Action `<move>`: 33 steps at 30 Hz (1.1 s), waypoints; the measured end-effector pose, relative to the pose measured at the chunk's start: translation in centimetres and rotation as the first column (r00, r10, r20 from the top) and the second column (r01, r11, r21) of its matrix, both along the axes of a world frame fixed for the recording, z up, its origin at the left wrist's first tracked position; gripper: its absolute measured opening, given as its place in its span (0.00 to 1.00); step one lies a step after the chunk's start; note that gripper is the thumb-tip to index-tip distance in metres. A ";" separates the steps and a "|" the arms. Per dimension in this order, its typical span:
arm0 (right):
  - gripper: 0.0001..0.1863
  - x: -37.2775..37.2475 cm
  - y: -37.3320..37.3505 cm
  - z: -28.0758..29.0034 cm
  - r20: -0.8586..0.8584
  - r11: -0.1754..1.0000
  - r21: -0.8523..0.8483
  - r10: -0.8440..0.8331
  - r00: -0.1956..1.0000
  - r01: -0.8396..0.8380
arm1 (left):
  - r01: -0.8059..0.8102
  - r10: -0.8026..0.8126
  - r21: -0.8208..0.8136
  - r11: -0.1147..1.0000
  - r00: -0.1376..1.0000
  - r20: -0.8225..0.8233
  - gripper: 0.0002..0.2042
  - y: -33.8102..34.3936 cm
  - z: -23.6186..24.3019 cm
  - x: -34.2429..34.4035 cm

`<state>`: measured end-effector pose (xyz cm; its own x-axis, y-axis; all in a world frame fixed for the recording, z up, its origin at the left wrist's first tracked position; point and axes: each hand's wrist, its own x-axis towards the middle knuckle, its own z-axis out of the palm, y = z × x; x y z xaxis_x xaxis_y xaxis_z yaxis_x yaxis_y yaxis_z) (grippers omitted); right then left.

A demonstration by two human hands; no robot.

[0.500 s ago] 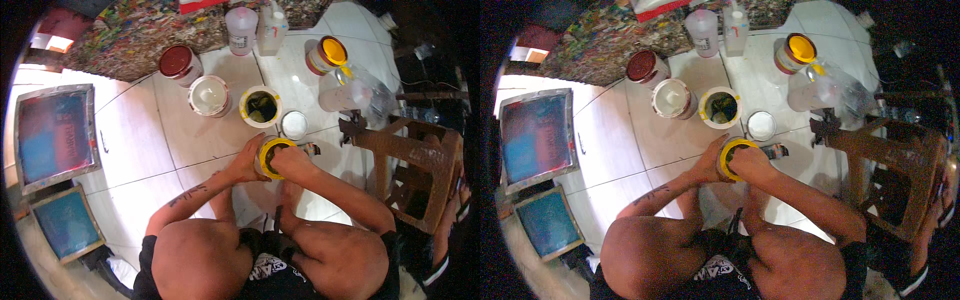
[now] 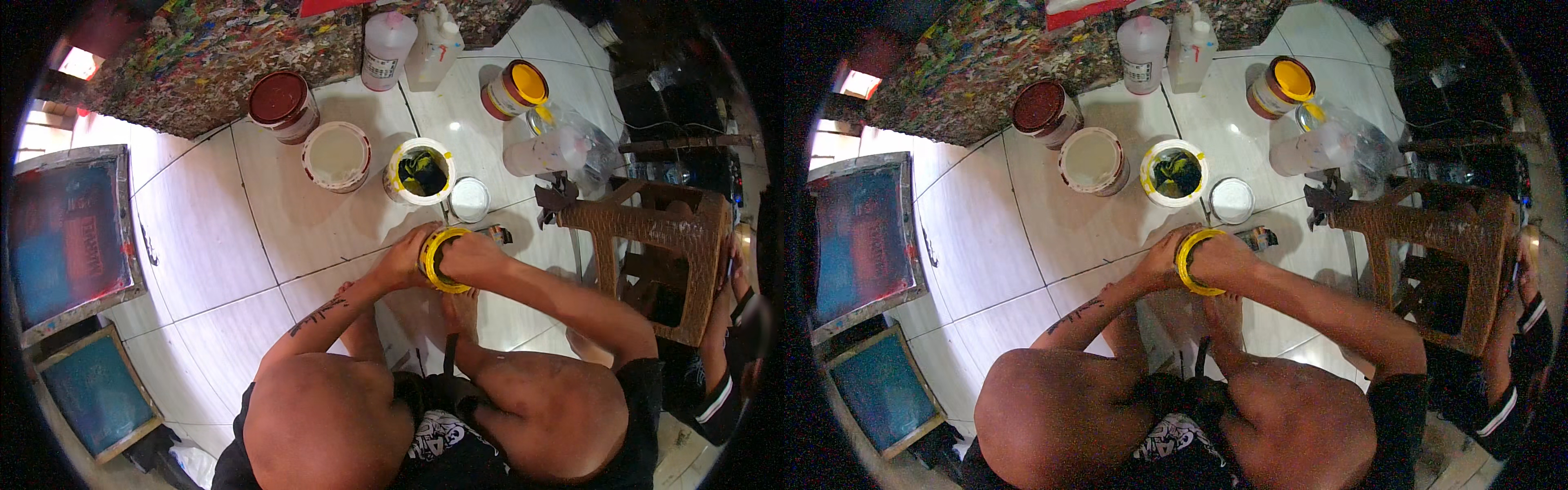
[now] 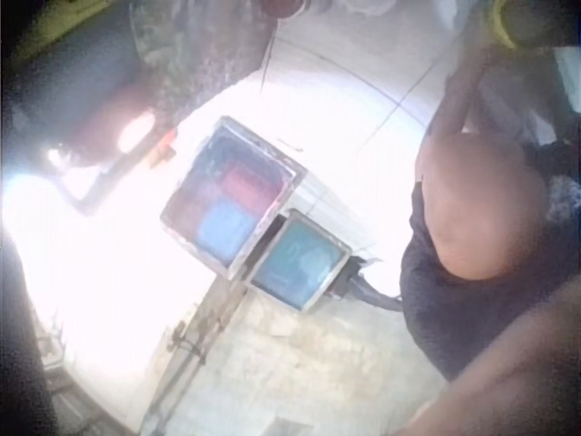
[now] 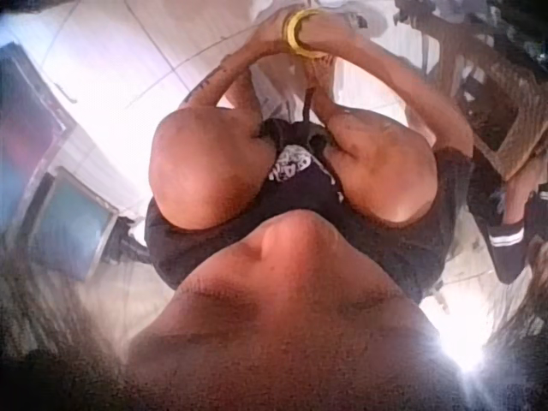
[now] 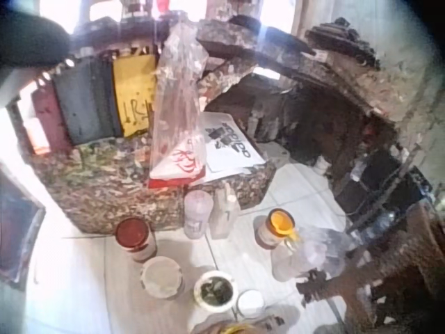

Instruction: The person mixes yellow paint in a container by hand, using a small spoon to transfer paint from one jar to another, and then uses their hands to mix and handle a piece of cloth with the paint.

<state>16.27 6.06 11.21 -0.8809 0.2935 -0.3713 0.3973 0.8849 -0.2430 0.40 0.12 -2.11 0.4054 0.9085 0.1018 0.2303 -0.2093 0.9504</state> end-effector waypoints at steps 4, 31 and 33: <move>0.06 -0.6 0.9 -0.5 0.089 0.997 -0.038 0.066 0.994 -0.063 | 0.004 -0.004 -0.051 0.999 1.000 0.005 0.50 0.0 0.0 0.0; 0.05 0.8 -0.2 -1.3 0.199 0.990 0.089 0.091 0.976 -0.110 | 0.024 -0.024 -0.017 1.000 1.000 0.010 0.53 -0.1 -0.7 0.3; 0.04 -0.1 0.1 -1.3 0.284 0.990 0.034 0.123 0.951 -0.139 | 0.037 -0.037 -0.044 0.998 0.999 0.012 0.53 0.0 -0.4 0.3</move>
